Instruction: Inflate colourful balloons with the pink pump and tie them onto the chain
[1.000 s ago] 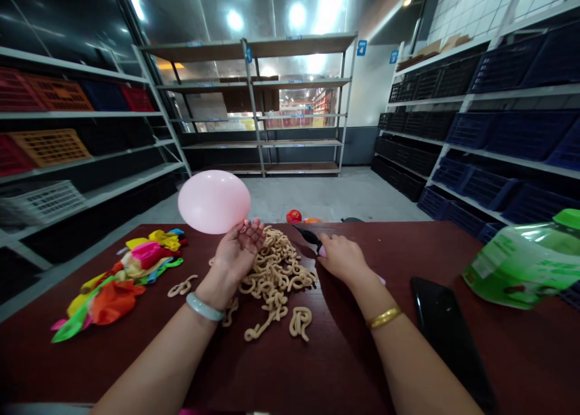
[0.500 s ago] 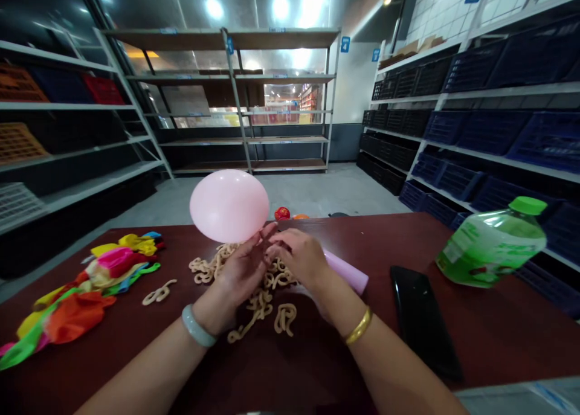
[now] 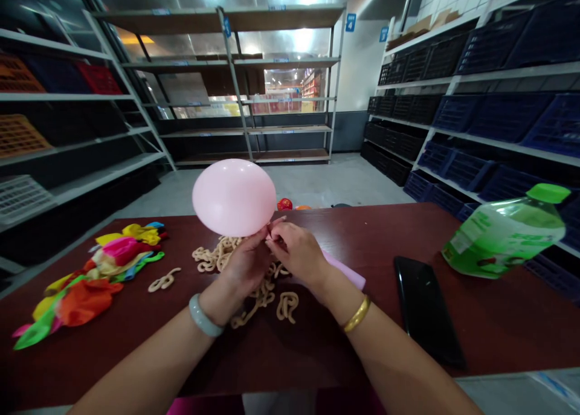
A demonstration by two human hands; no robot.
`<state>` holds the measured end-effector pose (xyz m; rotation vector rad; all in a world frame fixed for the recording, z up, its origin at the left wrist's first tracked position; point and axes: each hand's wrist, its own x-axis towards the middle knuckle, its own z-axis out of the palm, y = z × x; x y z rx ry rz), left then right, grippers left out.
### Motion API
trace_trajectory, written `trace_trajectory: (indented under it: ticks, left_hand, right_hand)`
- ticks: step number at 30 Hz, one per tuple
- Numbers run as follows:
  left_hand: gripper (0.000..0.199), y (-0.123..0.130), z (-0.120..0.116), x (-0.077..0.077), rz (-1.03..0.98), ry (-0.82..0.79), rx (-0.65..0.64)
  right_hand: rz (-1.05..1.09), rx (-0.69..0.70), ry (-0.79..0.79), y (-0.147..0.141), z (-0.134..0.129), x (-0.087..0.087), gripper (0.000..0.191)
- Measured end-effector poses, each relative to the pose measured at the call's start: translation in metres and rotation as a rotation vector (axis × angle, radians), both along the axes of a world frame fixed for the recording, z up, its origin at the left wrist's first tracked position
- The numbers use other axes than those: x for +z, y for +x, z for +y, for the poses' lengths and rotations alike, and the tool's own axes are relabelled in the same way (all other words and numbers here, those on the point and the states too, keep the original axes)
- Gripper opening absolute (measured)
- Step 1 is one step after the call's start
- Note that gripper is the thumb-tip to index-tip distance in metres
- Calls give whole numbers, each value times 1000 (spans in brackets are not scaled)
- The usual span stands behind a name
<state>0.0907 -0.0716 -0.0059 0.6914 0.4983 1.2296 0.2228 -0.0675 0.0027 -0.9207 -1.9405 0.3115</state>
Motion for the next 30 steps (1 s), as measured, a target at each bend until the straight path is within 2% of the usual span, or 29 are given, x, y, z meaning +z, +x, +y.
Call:
trace_trajectory:
  ticks: [2,5,7,9,12,14,17,20,23,27,30]
  left_hand:
    - [27,-2,3,3,10,18,30]
    - [19,-8,7,10,-35,15,77]
    - [14,-13,9,15,-80,-4,131]
    - [14,-14,10,16,-86,-29,153]
    - [24,-8,5,11,8,-64,54]
    - [27,0,0,5,79,-20,45]
    - [23,7,-4,1,73,110,134]
    - [21,7,-4,6,7,107,99]
    - [10,-3,-1,19,-51,104,93]
    - [15,-44,17,40,-164,158,224]
    - [20,-91,34,55,-220,175,418]
  right_hand:
    - [149,67,-124,-2,0,1,15]
    - [514,208,-460,-4,1,1,23]
    - [708,220,-606,-6,2,1,28]
    - [768,204,-700,-9,1,2,33]
    - [733,250,-841,-16,-4,3,41]
    - [757,267,-865,-20,-7,2,41]
    - [838,310,-844,-23,-8,1,31]
    - [848,355,-816,-23,-9,0,26]
    - [731,353,-773,-24,-12,-1,33]
    - [583,304,-727,-21,-11,-6,41]
    - [399,206,-683,-18,-2,-6,39]
